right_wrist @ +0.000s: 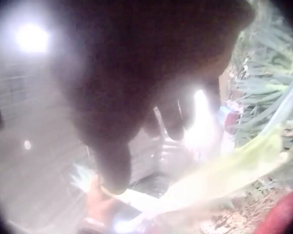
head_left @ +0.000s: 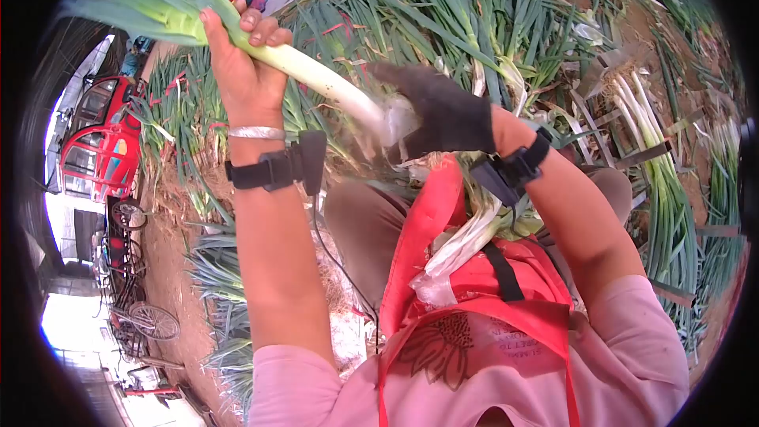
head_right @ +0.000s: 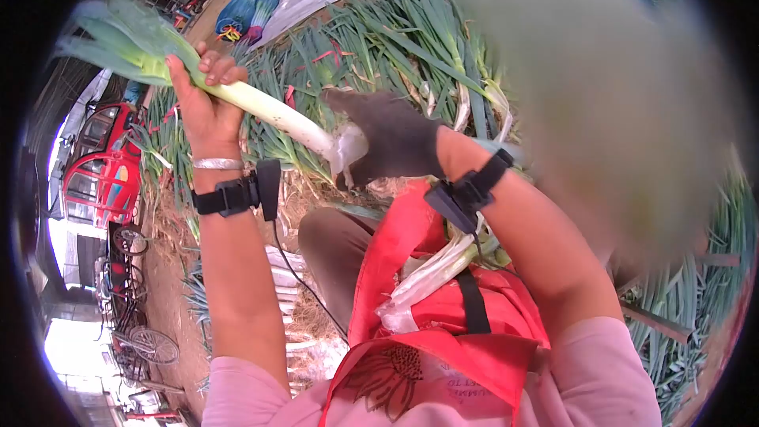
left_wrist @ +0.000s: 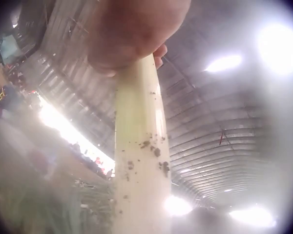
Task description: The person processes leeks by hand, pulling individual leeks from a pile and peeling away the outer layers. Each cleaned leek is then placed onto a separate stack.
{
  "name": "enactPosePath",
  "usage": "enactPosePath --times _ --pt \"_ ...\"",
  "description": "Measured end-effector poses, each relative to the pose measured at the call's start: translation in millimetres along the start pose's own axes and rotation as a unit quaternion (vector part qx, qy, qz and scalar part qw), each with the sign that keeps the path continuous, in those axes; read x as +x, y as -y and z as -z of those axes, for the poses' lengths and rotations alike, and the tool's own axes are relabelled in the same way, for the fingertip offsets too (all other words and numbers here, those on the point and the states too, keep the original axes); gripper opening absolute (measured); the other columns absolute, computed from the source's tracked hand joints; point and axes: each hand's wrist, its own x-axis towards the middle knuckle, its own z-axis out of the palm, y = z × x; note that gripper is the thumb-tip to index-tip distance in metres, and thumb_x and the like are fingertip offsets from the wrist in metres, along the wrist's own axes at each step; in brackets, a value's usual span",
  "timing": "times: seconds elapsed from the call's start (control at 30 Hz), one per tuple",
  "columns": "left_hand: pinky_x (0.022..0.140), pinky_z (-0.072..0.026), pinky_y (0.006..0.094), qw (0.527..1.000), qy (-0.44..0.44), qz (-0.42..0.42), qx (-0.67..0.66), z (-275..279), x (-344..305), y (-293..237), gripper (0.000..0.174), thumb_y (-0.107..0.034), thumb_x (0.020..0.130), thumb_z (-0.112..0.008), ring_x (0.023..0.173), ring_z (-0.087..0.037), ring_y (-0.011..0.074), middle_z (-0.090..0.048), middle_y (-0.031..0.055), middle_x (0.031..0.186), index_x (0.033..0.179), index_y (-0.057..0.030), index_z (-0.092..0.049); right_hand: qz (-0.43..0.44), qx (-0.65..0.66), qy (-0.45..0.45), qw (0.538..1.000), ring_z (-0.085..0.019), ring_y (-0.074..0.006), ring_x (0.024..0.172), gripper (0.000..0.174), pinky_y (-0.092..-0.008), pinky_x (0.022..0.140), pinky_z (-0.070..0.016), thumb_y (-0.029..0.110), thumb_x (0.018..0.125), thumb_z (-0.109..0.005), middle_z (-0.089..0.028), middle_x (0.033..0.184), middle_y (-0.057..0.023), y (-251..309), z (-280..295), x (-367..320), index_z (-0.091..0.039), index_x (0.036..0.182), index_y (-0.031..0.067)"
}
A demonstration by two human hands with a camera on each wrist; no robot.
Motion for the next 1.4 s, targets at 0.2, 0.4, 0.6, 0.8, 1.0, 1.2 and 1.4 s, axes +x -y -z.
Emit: enactPosePath --times 0.2,0.4,0.6,0.8,1.0,1.2,1.4 --pt "0.052 -0.0355 0.0247 0.990 -0.095 -0.030 0.096 34 37 -24 0.042 -0.047 0.093 -0.054 0.055 -0.038 0.0077 -0.041 -0.0019 0.068 0.091 -0.0053 -0.048 -0.210 -0.017 0.144 0.967 -0.062 -0.0416 0.077 0.040 -0.0491 0.068 -0.0476 0.039 0.084 -0.064 -0.064 0.082 -0.0219 24 0 -14 -0.051 0.102 0.0044" --pt "0.047 -0.0382 0.0267 0.950 -0.299 0.018 0.088 93 71 -9 0.042 -0.044 0.096 -0.049 0.050 -0.040 0.0117 -0.043 0.0012 0.064 0.085 -0.0046 -0.042 -0.195 0.016 0.099 0.976 -0.060 -0.0412 0.067 0.027 -0.0491 0.057 -0.0457 0.027 0.085 -0.063 -0.061 0.071 -0.0186 32 25 -74 -0.049 0.095 0.0058" --pt "0.049 -0.0427 0.0294 0.892 -0.369 0.029 0.258 157 79 20 0.048 -0.047 0.096 -0.047 0.055 -0.046 0.0136 -0.046 0.0042 0.065 0.081 -0.0018 -0.044 -0.320 0.059 0.194 0.925 -0.062 -0.0402 0.070 0.023 -0.0463 0.061 -0.0482 0.021 0.080 -0.066 -0.062 0.073 -0.0189 30 45 -136 -0.055 0.093 0.0061" --pt "0.055 -0.0449 0.0319 0.949 -0.295 0.023 0.104 218 119 -48 0.054 -0.054 0.096 -0.041 0.057 -0.044 0.0137 -0.042 0.0028 0.065 0.076 -0.0035 -0.043 -0.436 0.088 0.262 0.856 -0.063 -0.0382 0.079 0.034 -0.0447 0.068 -0.0494 0.026 0.077 -0.070 -0.063 0.082 -0.0191 -15 46 -204 -0.061 0.104 0.0085" --pt "0.053 -0.0383 0.0280 0.988 -0.143 -0.025 0.052 146 116 8 0.051 -0.058 0.095 -0.039 0.056 -0.040 0.0129 -0.043 0.0018 0.067 0.087 -0.0078 -0.044 -0.328 -0.164 0.140 0.920 -0.058 -0.0323 0.106 0.057 -0.0390 0.088 -0.0476 0.024 0.077 -0.073 -0.061 0.110 -0.0187 -90 73 -155 -0.052 0.124 0.0013" --pt "0.069 -0.0442 0.0337 0.991 -0.080 -0.055 0.089 65 90 53 0.052 -0.055 0.097 -0.034 0.073 -0.050 0.0170 -0.054 0.0064 0.087 0.111 -0.0075 -0.050 -0.363 0.030 -0.021 0.931 -0.062 -0.0216 0.099 0.040 -0.0317 0.088 -0.0481 0.010 0.086 -0.064 -0.063 0.108 -0.0135 -70 98 -102 -0.053 0.122 -0.0013" --pt "0.080 -0.0482 0.0393 0.993 -0.089 -0.012 0.072 -7 50 73 0.041 -0.040 0.100 -0.038 0.094 -0.058 0.0216 -0.060 0.0103 0.105 0.125 -0.0083 -0.046 -0.156 0.031 -0.102 0.982 -0.061 -0.0313 0.098 0.057 -0.0369 0.084 -0.0497 0.013 0.074 -0.075 -0.060 0.109 -0.0176 -8 61 -31 -0.051 0.125 0.0051"
